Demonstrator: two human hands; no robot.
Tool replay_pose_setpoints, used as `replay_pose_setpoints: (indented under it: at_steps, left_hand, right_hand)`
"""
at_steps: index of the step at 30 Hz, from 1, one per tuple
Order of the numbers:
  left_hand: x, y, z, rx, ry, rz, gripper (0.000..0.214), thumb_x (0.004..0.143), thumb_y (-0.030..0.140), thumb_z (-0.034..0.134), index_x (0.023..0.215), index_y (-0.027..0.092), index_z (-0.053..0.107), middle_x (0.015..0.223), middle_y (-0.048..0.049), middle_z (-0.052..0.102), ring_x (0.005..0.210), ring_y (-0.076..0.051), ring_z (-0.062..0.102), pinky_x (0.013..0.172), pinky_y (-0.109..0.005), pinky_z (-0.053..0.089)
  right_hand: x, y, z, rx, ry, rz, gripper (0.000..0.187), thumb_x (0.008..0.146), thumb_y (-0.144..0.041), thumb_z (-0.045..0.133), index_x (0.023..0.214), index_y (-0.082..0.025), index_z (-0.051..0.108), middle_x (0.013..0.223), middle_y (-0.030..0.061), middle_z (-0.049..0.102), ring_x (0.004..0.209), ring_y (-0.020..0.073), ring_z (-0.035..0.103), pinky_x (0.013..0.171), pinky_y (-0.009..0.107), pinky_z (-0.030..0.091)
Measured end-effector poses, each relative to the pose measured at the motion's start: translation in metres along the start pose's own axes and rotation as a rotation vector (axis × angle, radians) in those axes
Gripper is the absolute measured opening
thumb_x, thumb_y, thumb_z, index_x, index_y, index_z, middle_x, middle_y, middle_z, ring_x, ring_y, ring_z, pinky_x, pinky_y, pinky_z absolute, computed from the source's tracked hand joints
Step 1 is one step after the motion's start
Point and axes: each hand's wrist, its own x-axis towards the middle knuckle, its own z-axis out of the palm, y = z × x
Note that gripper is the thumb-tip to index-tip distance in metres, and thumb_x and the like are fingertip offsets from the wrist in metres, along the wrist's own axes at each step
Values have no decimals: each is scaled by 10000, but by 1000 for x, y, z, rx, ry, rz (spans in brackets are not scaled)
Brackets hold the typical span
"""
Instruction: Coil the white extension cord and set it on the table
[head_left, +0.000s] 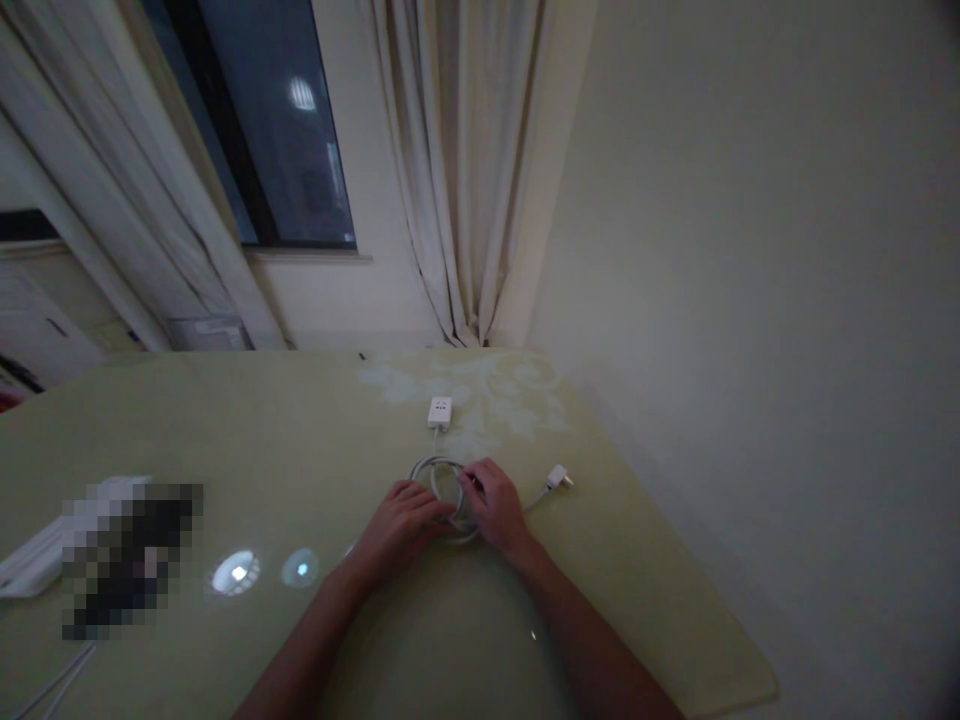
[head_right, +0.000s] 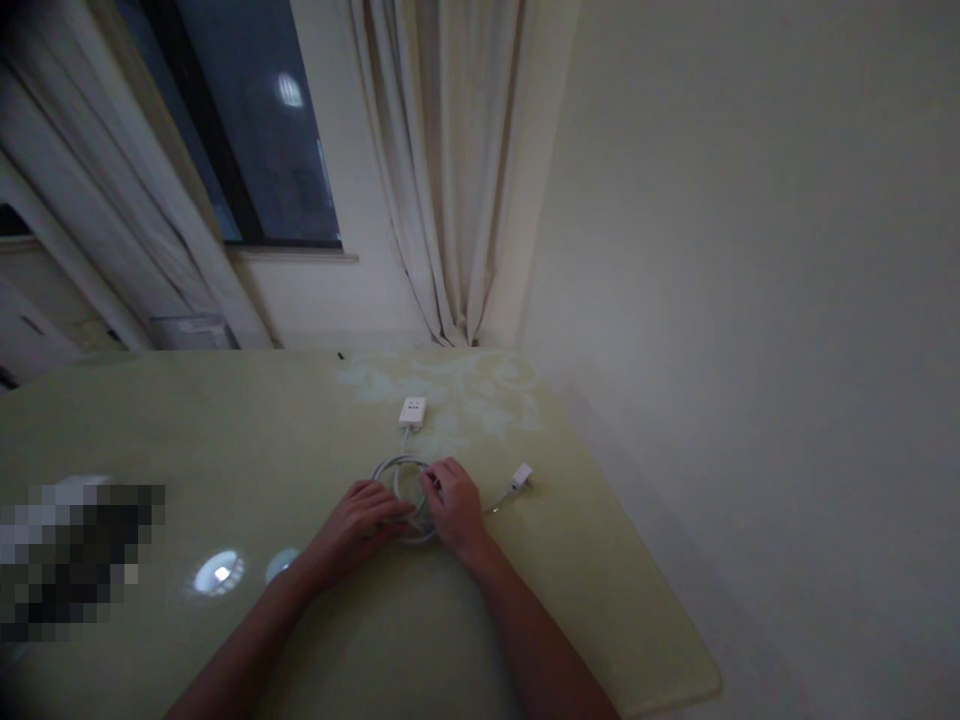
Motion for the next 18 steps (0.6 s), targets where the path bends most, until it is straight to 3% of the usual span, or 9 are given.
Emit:
replay_pose_setpoints:
  at_steps: [2, 5, 7, 10, 13, 18]
  left_hand:
    - [-1, -2, 1, -21, 67, -55, 204, 1001, 320, 550, 1058, 236, 727, 898, -61, 727, 879, -206, 631, 882, -367, 446]
    - [-2, -11, 3, -14, 241, -260, 233, 1004, 306, 494, 950, 211, 700, 919, -82, 713, 909, -227, 634, 886, -381, 476]
    - [-2, -20, 6, -6, 328, -412, 229, 981, 336, 522, 1060, 201, 689, 1060, -106, 715, 1032, -259, 636, 953, -417, 484]
    - [-4, -32, 16, -59, 290, -523, 357, 931, 382, 582, 1224, 192, 655, 1194, -125, 706, 1138, -298, 629, 1034, -480, 471]
    - [-6, -38, 23, -222, 261, -564, 372, 895, 328, 578, 1231, 184, 647, 1191, -130, 713, 1130, -291, 648, 1050, -496, 474]
    - [-4, -33, 14, -701, 391, -663, 464, 845, 374, 618, 1264, 189, 545, 1207, -122, 679, 1054, -241, 693, 868, -397, 582]
  right_hand:
    - [-5, -6, 5, -74, -119, -61, 280, 1026, -379, 504, 945, -212, 715, 930, 69, 691, 893, 205, 613, 832, 313, 444]
    - [-9, -12, 12, -179, -251, -115, 271, 973, -450, 610, 1031, -215, 733, 943, 77, 718, 874, 226, 620, 823, 334, 443]
    - [-10, -12, 15, -243, -301, -141, 297, 922, -485, 677, 1013, -210, 741, 912, 79, 718, 836, 232, 615, 793, 341, 449]
    - [-10, -12, 17, -312, -356, -204, 226, 944, -413, 652, 919, -206, 738, 885, 74, 708, 817, 221, 605, 766, 333, 458]
    - [-11, -13, 18, -331, -387, -311, 180, 979, -316, 595, 926, -208, 729, 914, 70, 704, 865, 214, 602, 804, 332, 474]
    - [-15, -17, 16, -301, -405, -435, 181, 1012, -295, 549, 1049, -194, 693, 1006, 80, 675, 963, 223, 589, 867, 340, 495]
